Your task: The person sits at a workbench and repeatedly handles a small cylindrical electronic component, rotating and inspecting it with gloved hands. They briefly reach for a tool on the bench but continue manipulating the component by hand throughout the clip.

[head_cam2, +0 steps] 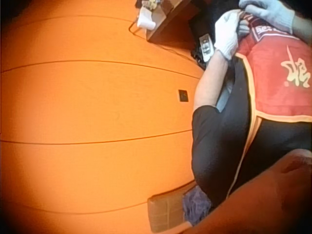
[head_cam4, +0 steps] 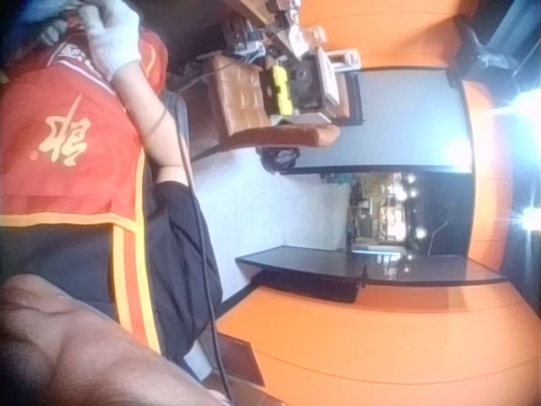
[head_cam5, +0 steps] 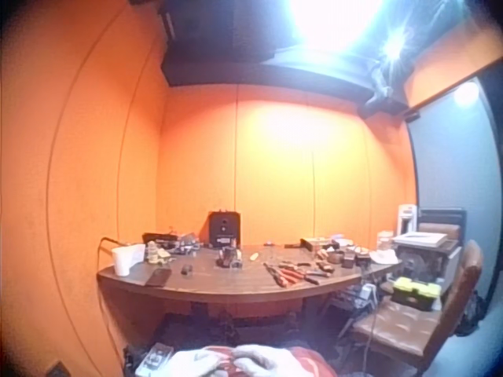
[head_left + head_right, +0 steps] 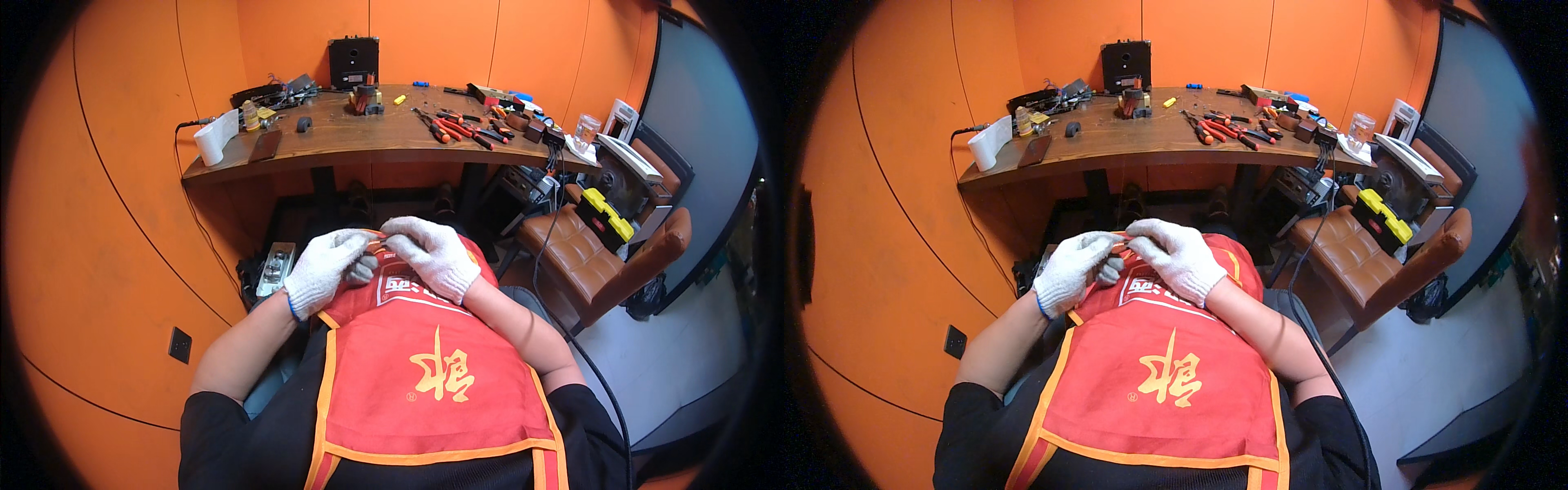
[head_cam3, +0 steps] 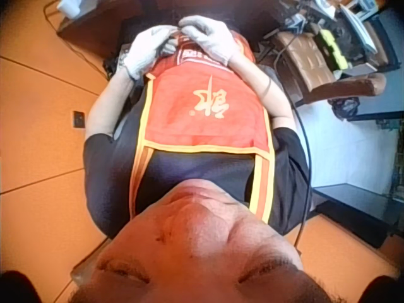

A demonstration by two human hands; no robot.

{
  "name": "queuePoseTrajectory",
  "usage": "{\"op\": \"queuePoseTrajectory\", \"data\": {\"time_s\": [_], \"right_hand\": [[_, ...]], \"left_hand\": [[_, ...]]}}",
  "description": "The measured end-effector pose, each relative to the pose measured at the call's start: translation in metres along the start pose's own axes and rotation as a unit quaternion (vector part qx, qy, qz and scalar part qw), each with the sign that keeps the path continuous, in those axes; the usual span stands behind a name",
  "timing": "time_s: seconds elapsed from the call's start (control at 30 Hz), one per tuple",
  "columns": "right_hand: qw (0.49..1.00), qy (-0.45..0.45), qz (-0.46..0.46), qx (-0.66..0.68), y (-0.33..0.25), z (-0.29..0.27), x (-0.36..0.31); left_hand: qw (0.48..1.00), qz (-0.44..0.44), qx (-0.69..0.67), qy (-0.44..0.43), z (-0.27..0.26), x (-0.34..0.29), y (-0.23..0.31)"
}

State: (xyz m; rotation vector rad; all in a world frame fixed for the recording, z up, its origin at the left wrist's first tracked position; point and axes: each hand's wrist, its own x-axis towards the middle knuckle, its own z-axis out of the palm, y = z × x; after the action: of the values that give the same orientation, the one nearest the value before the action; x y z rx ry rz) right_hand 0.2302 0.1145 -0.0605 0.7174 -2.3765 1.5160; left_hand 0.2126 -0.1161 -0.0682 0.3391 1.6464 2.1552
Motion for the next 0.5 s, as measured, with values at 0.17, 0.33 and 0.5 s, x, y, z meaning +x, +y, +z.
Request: {"op": "queuePoseTrajectory", "data": {"time_s": [0.17, 0.33, 0.5], "right_hand": [[0.984, -0.036, 0.143, 0.105, 0.0003, -0.0014, 0.0007], [0.993, 0.012, -0.054, -0.105, -0.0011, 0.0021, 0.0007], [0.996, -0.011, 0.081, 0.037, -0.0012, 0.0021, -0.0027]], "left_hand": [[0.978, 0.133, 0.159, 0.012, 0.0083, -0.0013, -0.0042], [1.0, 0.012, 0.016, -0.005, -0.0004, -0.0006, -0.0003], [0.987, 0.112, 0.11, 0.018, 0.0076, 0.0007, -0.0071]]}}
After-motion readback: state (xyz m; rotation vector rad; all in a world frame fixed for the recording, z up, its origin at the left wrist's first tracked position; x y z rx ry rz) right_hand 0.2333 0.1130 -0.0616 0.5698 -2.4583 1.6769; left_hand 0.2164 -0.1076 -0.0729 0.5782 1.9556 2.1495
